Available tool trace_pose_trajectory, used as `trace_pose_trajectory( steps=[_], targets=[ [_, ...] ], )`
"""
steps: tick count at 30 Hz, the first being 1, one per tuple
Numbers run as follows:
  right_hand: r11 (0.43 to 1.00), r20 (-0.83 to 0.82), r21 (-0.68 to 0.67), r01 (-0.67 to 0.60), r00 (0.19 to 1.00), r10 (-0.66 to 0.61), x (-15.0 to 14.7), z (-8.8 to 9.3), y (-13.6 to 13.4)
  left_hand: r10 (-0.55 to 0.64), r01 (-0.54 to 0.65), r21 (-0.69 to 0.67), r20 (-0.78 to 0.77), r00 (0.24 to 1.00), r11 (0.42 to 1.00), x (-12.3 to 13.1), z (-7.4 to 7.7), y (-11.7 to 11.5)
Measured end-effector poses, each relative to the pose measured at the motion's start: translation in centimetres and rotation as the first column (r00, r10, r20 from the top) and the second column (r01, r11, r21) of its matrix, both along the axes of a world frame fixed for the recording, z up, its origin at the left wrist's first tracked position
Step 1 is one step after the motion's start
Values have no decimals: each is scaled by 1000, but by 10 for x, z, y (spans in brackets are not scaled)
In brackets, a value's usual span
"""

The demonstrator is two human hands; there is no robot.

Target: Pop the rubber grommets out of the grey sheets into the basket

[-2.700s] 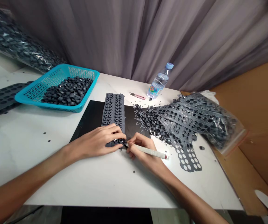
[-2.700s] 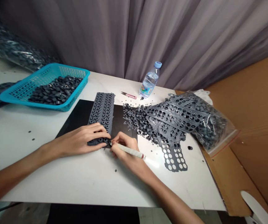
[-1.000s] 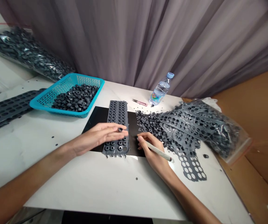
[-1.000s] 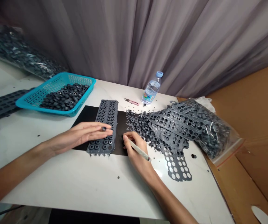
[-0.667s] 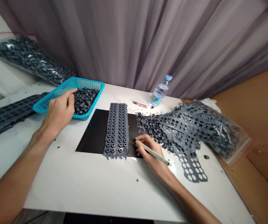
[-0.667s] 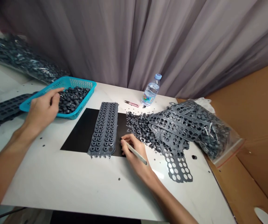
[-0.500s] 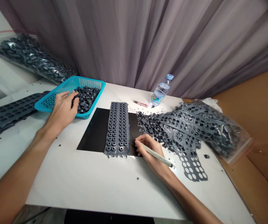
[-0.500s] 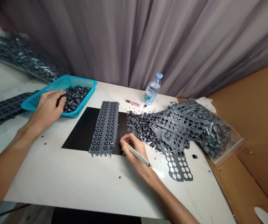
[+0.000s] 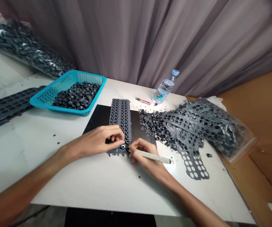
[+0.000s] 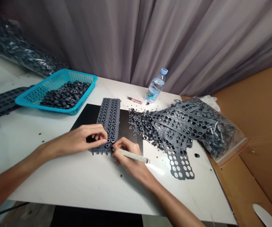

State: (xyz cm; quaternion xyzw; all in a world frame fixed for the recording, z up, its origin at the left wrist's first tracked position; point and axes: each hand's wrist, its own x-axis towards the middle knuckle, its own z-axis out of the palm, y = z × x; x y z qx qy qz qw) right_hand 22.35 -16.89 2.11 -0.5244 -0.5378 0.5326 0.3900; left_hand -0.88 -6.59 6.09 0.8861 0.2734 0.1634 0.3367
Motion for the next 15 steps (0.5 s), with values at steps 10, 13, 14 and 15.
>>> trace_pose_trajectory(
  steps=[10,13,14,15],
  targets=[
    [1000,-1,19,-15,1000,15,0,0,2,-151,157,143,-51,987,977,3,-14,-2],
    [999,42,31,-25,999,23,0,0,2,-150,163,264,-69,986,951,4,-20,-3],
    [999,70,40,-27,997,25,0,1,2,-152,169,309,-78,985,936,4,-22,-4],
    [998,106,51,-30,994,24,0,1,2,-156,177,350,-85,984,920,4,-24,-6]
  ],
)
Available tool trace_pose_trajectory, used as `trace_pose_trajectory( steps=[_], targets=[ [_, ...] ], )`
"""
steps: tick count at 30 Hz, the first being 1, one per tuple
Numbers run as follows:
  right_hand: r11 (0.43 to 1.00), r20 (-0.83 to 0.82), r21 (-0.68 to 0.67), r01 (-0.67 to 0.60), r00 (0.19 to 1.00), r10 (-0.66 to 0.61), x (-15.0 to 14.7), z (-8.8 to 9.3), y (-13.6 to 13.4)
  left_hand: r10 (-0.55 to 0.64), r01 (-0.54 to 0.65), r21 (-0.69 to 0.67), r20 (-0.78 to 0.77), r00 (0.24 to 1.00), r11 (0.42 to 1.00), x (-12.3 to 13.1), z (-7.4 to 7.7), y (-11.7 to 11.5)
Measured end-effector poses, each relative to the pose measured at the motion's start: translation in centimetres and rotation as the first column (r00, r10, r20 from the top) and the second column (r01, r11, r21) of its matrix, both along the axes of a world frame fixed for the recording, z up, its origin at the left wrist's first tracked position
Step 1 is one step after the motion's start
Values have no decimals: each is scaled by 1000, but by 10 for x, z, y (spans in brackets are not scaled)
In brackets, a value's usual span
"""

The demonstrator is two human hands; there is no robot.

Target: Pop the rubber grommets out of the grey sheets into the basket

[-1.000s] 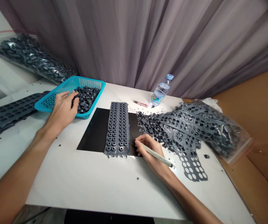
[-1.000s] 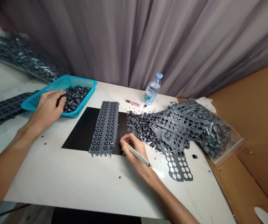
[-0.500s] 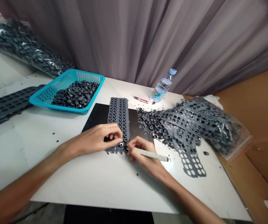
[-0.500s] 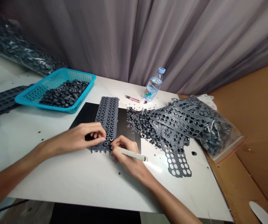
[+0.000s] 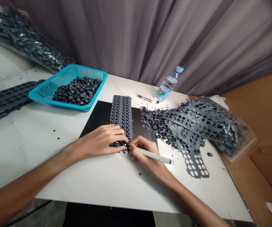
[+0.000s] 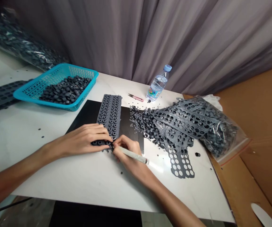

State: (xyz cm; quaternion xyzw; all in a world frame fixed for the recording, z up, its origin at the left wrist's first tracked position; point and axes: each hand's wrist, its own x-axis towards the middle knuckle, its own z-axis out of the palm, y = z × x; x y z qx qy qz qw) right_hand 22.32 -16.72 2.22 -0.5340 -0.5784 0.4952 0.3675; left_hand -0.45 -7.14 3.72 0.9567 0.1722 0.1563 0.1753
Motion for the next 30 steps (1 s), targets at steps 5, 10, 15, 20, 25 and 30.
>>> trace_pose_trajectory(
  steps=[5,10,15,20,25,30],
  targets=[
    [997,148,82,-6,989,-6,-2,5,-4,74,-68,-69,101,992,995,4,-6,-7],
    [998,105,64,17,994,-23,-3,6,-4,159,-114,-338,110,981,934,5,-5,-6],
    [998,-128,-41,42,991,-47,-2,0,-2,97,-92,-381,-6,995,920,0,2,1],
    [998,-126,-49,42,991,-47,-2,-3,-2,67,-64,-374,-7,998,925,-3,2,4],
    [998,-128,-37,55,990,-60,-2,-4,-2,47,-33,-301,39,998,953,-3,-2,6],
    [998,-118,-20,54,991,-56,-1,-1,-1,42,-30,-213,53,998,977,-3,-3,8]
  ],
)
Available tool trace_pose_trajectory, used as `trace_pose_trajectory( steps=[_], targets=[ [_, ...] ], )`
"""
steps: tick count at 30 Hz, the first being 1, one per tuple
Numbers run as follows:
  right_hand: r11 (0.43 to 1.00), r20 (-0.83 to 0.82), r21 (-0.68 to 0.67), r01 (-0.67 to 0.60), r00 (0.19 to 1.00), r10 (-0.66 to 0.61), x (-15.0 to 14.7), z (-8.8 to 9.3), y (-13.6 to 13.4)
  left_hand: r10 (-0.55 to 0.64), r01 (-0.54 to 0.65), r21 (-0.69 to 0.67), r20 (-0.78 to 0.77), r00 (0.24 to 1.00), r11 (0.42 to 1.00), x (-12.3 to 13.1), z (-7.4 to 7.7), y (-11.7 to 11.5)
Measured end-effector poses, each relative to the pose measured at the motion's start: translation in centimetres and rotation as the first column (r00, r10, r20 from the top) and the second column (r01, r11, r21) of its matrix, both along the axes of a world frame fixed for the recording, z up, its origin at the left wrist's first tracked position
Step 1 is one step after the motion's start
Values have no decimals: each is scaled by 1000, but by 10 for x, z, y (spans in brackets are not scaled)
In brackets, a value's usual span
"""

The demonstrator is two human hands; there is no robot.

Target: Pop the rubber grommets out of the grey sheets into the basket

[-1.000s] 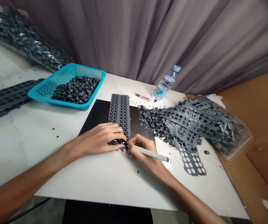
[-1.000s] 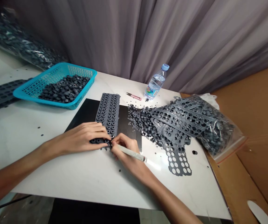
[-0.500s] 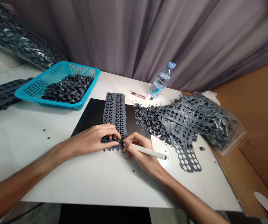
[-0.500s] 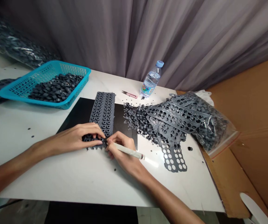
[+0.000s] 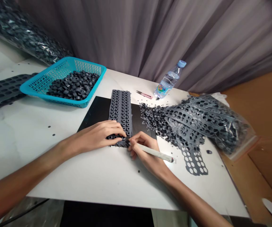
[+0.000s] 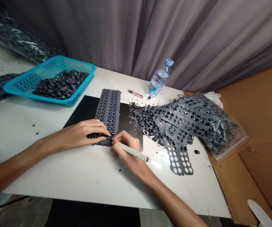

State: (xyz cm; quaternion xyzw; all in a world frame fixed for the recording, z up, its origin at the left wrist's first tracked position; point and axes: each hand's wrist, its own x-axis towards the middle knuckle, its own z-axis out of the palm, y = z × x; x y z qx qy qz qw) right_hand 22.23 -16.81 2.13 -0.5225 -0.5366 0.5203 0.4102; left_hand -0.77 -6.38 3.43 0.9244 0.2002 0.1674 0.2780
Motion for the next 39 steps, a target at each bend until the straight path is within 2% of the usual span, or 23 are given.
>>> trace_pose_trajectory(
  steps=[12,22,25,28,30,32,35,37,39],
  targets=[
    [1000,-10,-10,9,1000,-9,-2,-1,6,-15,14,88,8,1000,996,1,-4,-1],
    [1000,23,-11,-4,1000,4,-1,-2,5,-9,15,165,-35,999,986,3,0,-5],
    [1000,83,13,-24,996,23,-1,1,4,-3,24,302,-72,997,953,5,0,-8],
    [998,180,51,-45,983,35,-3,6,4,-1,57,484,-116,993,873,7,-3,-12],
    [995,238,75,-60,970,41,-3,10,3,-14,59,528,-89,996,847,8,-5,-14],
    [993,301,94,-70,953,38,-4,13,3,-9,4,479,9,1000,878,9,-7,-15],
    [992,366,104,-77,930,33,-5,14,2,70,-109,254,159,985,961,9,-9,-15],
    [993,357,97,-70,934,31,-5,13,2,115,-132,89,169,979,987,9,-10,-13],
    [996,285,68,-52,958,31,-4,11,2,108,-108,-14,123,986,994,7,-8,-10]
  ],
)
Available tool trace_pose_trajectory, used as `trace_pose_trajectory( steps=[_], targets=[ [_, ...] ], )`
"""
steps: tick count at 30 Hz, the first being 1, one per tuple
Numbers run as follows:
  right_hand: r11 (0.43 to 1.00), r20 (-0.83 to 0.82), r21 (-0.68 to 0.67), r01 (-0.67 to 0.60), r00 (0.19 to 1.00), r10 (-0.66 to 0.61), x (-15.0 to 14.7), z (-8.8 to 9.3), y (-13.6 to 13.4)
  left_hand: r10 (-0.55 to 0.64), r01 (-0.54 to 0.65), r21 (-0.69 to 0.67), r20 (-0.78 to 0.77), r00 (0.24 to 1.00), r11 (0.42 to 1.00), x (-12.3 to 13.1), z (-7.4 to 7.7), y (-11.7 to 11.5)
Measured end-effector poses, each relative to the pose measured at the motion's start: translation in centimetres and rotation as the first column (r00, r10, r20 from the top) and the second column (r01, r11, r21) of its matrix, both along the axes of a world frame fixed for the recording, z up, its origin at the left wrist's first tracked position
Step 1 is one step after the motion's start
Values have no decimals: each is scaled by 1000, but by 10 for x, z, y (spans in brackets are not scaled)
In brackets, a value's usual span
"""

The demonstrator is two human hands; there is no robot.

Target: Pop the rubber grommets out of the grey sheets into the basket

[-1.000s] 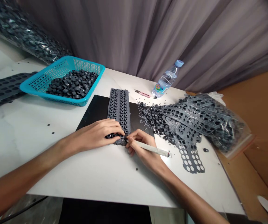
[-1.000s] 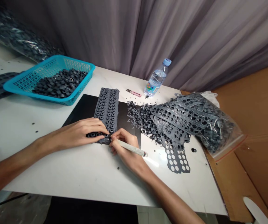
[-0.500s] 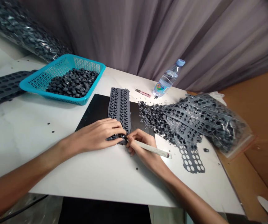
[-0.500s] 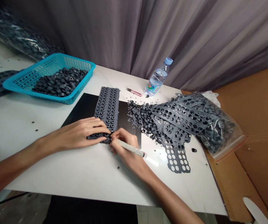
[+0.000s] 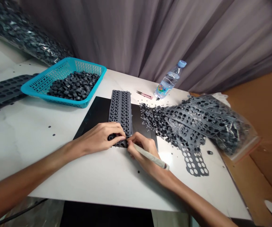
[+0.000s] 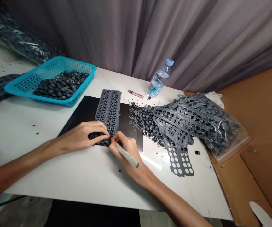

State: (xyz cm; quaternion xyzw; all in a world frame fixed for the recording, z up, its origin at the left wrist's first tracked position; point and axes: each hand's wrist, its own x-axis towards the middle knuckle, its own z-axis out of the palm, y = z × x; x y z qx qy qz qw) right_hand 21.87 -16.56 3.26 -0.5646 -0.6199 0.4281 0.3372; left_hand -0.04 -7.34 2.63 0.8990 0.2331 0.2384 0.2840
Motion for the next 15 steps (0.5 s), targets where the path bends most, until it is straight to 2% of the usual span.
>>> trace_pose_trajectory(
  steps=[4,6,11,15],
  targets=[
    [999,-246,-24,40,968,-45,8,-1,8,-46,43,-47,-61,997,998,-4,5,5],
    [999,-304,-12,45,952,-46,12,-1,14,-47,44,-44,-73,996,998,-5,7,5],
    [995,-330,-94,-32,944,-1,14,-6,17,-73,70,-43,-75,995,997,-4,6,5],
    [993,-323,-113,-44,946,5,13,-10,16,-68,66,-30,-66,996,997,-4,5,5]
  ],
)
